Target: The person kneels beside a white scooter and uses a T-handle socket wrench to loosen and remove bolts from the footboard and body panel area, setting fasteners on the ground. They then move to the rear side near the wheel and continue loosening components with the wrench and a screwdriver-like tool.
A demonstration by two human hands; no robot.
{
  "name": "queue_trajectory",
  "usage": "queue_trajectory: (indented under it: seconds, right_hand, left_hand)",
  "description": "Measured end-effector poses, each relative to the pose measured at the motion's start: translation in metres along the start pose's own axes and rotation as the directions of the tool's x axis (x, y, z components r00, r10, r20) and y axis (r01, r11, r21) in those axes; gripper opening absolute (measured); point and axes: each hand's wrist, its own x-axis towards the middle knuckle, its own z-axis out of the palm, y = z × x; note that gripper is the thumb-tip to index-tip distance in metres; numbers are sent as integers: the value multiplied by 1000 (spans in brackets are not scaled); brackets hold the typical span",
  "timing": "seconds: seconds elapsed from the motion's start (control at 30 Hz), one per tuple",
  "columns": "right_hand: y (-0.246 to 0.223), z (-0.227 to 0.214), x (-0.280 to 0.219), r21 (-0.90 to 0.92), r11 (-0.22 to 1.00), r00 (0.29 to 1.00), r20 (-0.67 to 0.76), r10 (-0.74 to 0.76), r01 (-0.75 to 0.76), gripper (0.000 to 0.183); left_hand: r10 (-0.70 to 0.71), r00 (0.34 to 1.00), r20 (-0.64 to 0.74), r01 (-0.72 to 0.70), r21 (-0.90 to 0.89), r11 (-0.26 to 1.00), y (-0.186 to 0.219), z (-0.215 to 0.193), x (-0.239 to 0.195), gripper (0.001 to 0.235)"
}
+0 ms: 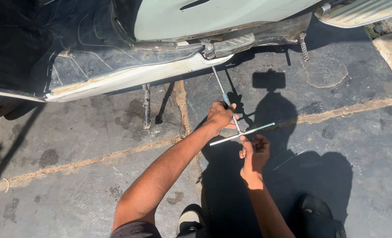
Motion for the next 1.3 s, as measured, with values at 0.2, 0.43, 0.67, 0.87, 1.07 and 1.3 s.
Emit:
queue_trajectory:
  seconds: [0.2,0.43,0.67,0.87,1.07,1.3]
  right_hand:
    - [-17,8,-5,23,925,925,51,378,-379,43]
    - [15,-9,-2,-395,821,886,385,-259,412,17]
    - [12,-20,2,515,293,510,351,786,-806,37]
    - [-21,0,14,419,56,299,542,785,-906,55]
    - [-2,5,-20,-80,887,844,277,459,-456,29]
    - [-17,6,-26,260,229,327,450,831,-938,17]
  left_hand:
    - [-29,999,-31,30,32,999,-8,-1,5,31]
    - [-24,1000,1,24,47,999,-7,-2,9,29]
    - [-22,999,-28,23,40,999,-1,2,5,29]
    - [3,999,44,-3,-5,1000,-6,-6,10,36]
    - [28,998,48,-28,1,1000,-2,-9,15,37]
    - [20,1000,4,-21,46,999,-6,-8,19,43]
